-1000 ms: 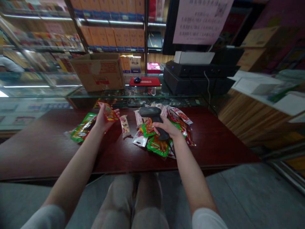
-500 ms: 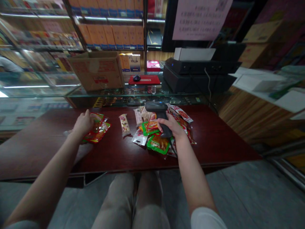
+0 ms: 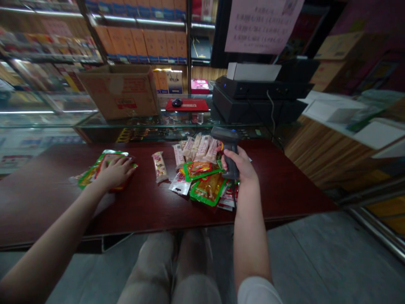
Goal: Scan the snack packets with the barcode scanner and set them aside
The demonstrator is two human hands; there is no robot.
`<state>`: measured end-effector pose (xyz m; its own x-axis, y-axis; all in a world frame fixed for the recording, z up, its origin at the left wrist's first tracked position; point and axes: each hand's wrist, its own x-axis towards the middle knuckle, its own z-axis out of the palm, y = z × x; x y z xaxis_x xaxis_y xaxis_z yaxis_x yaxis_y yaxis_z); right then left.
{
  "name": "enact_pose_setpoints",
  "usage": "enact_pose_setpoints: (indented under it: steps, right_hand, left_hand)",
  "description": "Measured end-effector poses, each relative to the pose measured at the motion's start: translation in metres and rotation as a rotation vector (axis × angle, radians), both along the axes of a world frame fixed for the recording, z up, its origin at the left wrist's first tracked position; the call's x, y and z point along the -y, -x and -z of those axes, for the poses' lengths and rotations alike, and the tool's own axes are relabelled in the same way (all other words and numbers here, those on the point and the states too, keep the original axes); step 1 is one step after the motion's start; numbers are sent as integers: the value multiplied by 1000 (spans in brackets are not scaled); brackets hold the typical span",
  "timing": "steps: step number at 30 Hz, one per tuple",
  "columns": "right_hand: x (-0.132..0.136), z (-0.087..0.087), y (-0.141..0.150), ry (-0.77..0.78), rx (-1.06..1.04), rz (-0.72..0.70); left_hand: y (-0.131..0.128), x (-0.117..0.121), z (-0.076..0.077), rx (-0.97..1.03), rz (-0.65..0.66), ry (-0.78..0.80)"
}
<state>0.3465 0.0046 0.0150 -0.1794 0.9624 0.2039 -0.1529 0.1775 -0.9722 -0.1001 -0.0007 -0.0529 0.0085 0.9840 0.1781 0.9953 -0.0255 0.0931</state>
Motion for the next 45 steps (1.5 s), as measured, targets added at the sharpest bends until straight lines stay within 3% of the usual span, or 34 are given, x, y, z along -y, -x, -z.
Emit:
enact_pose_setpoints:
  steps: [3,5,8,12,15,18,22,26,31,35,41,45]
  right_hand:
    - [-1,1,-3,-5,11,5]
    - [-2,2,-3,-10,6,10]
    - [-3,3,-3,-9,-13,13]
    - [-4,5,-3,1,-45,6]
    - [-6,6,-4,7,-29,-6]
    - [-8,7,-4,15,-15,-6]
    - [-9,9,-1,3,-28,-9]
    - [-8,8,1,0,-42,-32]
    - [-4,6,0,-7,-58,-46]
    - [-3,8,1,7,-44,-100]
    - [-2,11,12,37,48,-262]
    - [-2,10,19,34,98,-275]
  left_hand:
    - [6,-1,0,13,-48,-63]
    - [-6,-1,-8,18,-34,-108]
    - [-51,0,-26,92,116,-150]
    - [-135,-2,-44,268,469,-76]
    - [-185,-9,-43,270,624,-68]
    - [-209,-19,-34,249,737,-61]
    - [-210,-21,-25,390,718,-64]
    - [-197,-17,-33,749,571,-139]
    - [-175,-22,-58,1346,148,-350]
    - [-159,-30,-65,1681,-66,-251]
    - [-151,-29,-41,2020,-71,-96]
    - [-151,-30,-27,2010,67,-66]
